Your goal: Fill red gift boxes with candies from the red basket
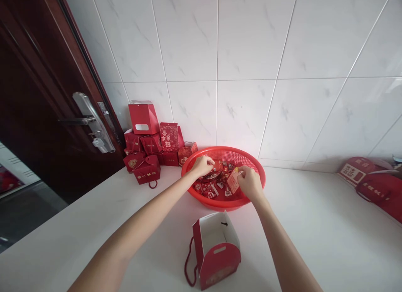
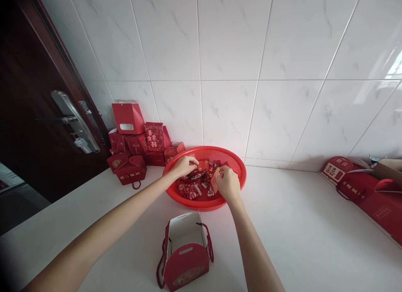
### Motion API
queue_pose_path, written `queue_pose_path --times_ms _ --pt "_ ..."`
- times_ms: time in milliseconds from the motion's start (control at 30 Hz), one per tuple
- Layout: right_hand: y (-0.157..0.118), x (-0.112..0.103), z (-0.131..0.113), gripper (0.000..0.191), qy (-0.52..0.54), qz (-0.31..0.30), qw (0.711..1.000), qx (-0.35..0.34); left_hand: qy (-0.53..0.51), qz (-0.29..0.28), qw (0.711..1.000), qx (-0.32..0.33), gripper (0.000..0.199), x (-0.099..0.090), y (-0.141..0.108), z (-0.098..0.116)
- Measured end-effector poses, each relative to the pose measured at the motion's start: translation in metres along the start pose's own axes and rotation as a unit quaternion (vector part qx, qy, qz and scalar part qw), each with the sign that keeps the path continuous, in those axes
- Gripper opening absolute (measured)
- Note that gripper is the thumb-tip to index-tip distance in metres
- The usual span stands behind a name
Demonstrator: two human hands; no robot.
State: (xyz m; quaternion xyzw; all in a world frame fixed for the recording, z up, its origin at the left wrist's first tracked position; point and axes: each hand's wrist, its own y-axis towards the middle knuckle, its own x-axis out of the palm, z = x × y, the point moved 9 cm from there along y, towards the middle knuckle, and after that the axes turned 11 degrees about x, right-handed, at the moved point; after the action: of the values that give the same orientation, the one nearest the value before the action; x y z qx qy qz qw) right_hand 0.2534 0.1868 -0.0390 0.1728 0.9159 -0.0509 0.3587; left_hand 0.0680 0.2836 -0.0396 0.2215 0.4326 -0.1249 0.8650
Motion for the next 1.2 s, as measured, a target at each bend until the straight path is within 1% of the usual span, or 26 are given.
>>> queue_pose_path --times_ms 100,233,367,467,567,767,867,967,1067,1133,1200 --pt "-0.001 0.0 -0.001 0.03 0.001 -0.002 1.0 -0.001 0.046 -0.066 0.996 0.039 0.022 0.011 0.0 0.016" --pt "0.0 -0.004 0.001 0.037 0.014 0.022 1.0 0.006 0.111 -0.15 0.979 0.084 0.021 0.024 0.002 0.033" --pt "0.002 -0.005 0.003 0.037 0.03 0.033 0.999 0.005 0.158 -0.201 0.961 0.102 0.02 0.033 0.004 0.04" --pt "0.003 -0.003 0.002 0.034 0.028 0.025 0.999 0.003 0.198 -0.234 0.948 0.09 0.014 0.037 0.0 0.04" --pt "0.002 -0.003 0.002 0.033 0.03 0.025 0.999 0.008 0.247 -0.241 0.936 0.064 0.01 0.036 -0.006 0.041" --pt "0.0 -0.009 0.002 0.035 0.056 0.036 0.998 0.023 0.308 -0.219 0.926 0.024 0.023 0.031 -0.009 0.043" --pt "0.0 -0.011 0.004 0.033 0.093 0.043 0.994 0.03 0.324 -0.205 0.924 0.012 0.023 0.025 -0.009 0.04" --pt "0.0 -0.016 0.007 0.031 0.146 0.055 0.987 0.039 0.329 -0.207 0.921 0.022 0.025 0.02 -0.01 0.039" --pt "-0.001 -0.021 0.012 0.028 0.19 0.073 0.977 0.063 0.317 -0.231 0.918 0.056 0.033 0.022 -0.012 0.041" --pt "-0.002 -0.024 0.016 0.026 0.216 0.08 0.969 0.084 0.308 -0.257 0.913 0.074 0.028 0.028 -0.014 0.043" --pt "-0.003 -0.025 0.018 0.023 0.241 0.083 0.962 0.096 0.309 -0.28 0.906 0.078 0.017 0.034 -0.016 0.044"
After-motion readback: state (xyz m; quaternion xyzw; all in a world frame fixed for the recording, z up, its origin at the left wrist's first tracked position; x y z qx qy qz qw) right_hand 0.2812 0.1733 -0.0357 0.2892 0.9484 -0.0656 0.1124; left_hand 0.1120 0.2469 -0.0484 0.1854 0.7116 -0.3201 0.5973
